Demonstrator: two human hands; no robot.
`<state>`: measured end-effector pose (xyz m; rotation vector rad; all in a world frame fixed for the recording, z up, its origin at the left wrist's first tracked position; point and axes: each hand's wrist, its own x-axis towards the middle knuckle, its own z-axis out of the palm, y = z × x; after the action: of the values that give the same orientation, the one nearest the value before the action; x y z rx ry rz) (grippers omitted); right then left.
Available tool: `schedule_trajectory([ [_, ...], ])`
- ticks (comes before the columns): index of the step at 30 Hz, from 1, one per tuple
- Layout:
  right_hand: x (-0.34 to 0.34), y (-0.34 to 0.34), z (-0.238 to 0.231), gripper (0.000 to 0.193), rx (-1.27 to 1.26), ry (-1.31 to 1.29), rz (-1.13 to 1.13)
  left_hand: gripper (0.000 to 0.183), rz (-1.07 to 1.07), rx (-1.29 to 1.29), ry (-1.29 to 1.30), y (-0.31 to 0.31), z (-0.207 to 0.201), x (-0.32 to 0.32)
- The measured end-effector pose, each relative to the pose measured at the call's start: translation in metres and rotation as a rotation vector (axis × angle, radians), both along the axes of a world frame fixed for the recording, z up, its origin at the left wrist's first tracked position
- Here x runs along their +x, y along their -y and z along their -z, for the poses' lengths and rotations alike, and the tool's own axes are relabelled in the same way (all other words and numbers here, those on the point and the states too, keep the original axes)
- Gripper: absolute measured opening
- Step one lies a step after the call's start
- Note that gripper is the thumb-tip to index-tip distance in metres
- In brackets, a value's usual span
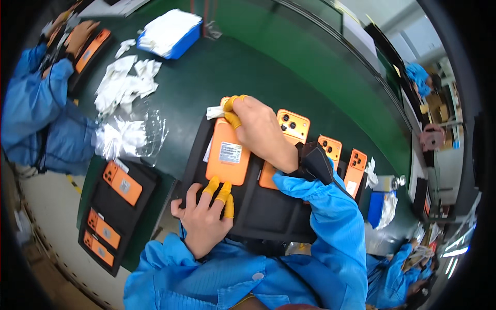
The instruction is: Cleaning and inspecting smartphone backs and camera lenses on an assembly line.
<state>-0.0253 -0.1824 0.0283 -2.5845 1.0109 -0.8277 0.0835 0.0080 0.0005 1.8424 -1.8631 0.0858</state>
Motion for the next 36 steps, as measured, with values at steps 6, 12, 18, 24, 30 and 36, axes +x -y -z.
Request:
schedule_trajectory([
  [6, 0.009, 0.014, 0.001, 0.011, -0.016, 0.050, -0.078, 0.012, 0.000, 0.003, 0.005, -0.003, 0.003, -0.003],
  [12, 0.002, 0.024, -0.001, 0.019, 0.036, 0.022, 0.047, 0.012, 0.003, -0.009, -0.017, -0.002, 0.002, -0.004],
  [18, -0.023, 0.016, -0.001, 0.021, 0.071, 0.013, 0.156, 0.010, -0.002, -0.034, -0.034, -0.001, 0.006, -0.003],
  [24, -0.020, 0.001, 0.001, 0.023, 0.056, -0.025, 0.190, 0.011, 0.016, -0.024, -0.044, -0.002, 0.005, -0.002],
  [30, -0.013, 0.007, 0.001, 0.025, 0.027, 0.012, 0.141, 0.015, -0.002, -0.009, -0.046, -0.004, 0.004, -0.004],
  [36, -0.017, -0.033, 0.010, 0.025, -0.029, -0.004, 0.119, 0.012, -0.019, -0.024, -0.017, -0.002, 0.006, -0.005],
])
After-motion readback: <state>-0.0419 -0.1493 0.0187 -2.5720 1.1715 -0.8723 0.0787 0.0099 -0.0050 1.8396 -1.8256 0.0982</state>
